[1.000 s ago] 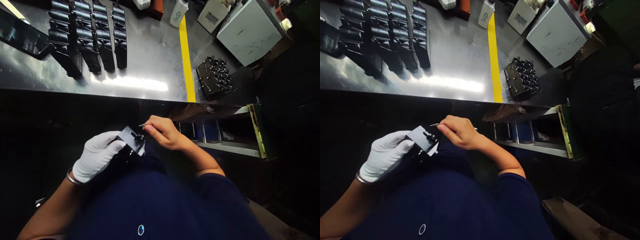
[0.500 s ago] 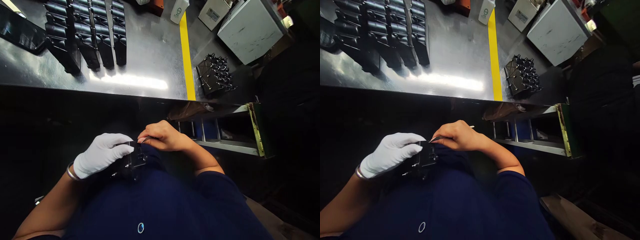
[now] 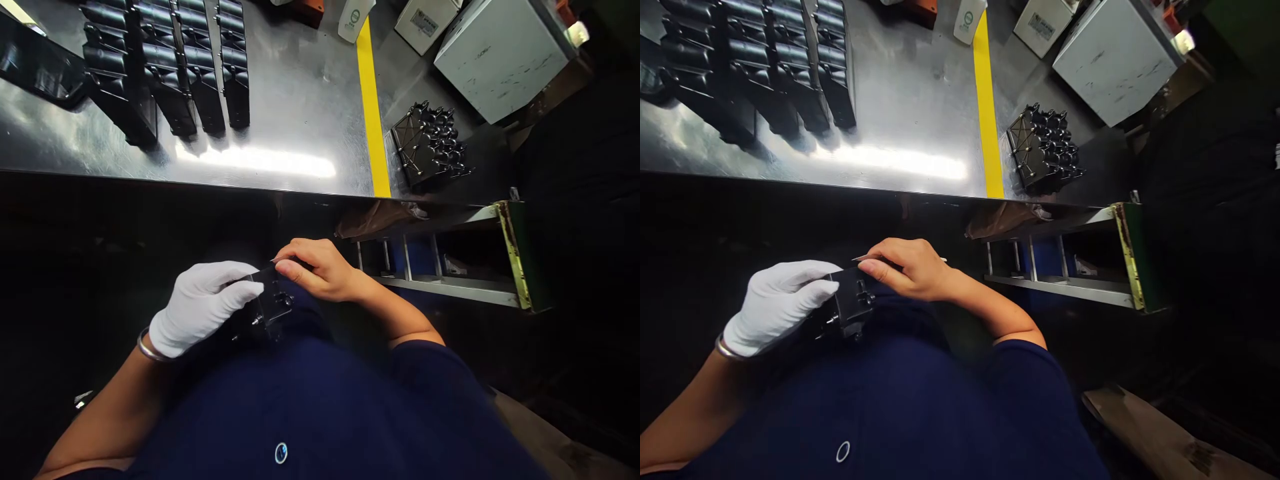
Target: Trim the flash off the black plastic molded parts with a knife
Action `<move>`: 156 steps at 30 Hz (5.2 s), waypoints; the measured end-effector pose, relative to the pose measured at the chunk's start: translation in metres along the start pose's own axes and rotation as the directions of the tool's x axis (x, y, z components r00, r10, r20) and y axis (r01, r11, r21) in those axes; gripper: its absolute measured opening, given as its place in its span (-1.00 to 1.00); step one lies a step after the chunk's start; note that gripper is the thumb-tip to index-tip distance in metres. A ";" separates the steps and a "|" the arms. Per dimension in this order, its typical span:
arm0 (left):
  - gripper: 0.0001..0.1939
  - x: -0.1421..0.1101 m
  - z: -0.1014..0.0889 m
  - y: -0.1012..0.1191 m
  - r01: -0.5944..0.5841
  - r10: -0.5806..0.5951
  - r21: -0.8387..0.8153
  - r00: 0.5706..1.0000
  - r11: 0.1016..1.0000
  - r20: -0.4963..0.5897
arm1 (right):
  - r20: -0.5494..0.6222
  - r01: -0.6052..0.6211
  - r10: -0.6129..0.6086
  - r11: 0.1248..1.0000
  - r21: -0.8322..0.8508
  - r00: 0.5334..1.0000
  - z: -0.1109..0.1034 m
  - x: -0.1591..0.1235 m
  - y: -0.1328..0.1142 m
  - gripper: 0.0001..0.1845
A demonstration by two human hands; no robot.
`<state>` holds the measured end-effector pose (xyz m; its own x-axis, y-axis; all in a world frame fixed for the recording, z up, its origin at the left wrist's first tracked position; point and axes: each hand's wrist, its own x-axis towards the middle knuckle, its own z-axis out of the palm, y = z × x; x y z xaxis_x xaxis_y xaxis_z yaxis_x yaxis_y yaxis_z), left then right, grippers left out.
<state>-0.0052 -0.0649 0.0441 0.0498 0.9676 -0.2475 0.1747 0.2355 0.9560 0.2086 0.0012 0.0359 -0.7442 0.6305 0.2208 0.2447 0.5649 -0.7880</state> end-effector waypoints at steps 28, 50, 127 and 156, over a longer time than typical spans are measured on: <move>-0.85 -0.001 0.004 -0.018 -0.217 0.227 0.075 0.960 0.973 -0.164 | -0.057 -0.018 0.028 0.987 0.162 0.998 0.011 -0.008 -0.002 -0.60; -0.76 -0.001 0.008 -0.017 -0.065 0.071 0.051 0.988 0.997 -0.138 | 0.053 0.054 -0.062 0.988 0.146 0.997 0.000 -0.009 0.002 -0.45; -0.72 0.007 0.028 -0.012 0.108 -0.122 -0.062 0.936 0.992 -0.331 | 0.242 0.082 -0.094 0.995 0.059 0.966 -0.003 -0.010 0.006 -0.34; -0.59 0.016 0.027 -0.025 0.227 -0.294 -0.269 0.925 0.936 -0.243 | -0.159 0.045 -0.080 0.976 -0.211 0.984 0.023 -0.019 0.012 -0.53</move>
<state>0.0181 -0.0579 0.0117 -0.2439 0.8476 -0.4713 -0.0897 0.4642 0.8812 0.2109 -0.0165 0.0091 -0.6528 0.6602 0.3716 0.3367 0.6922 -0.6383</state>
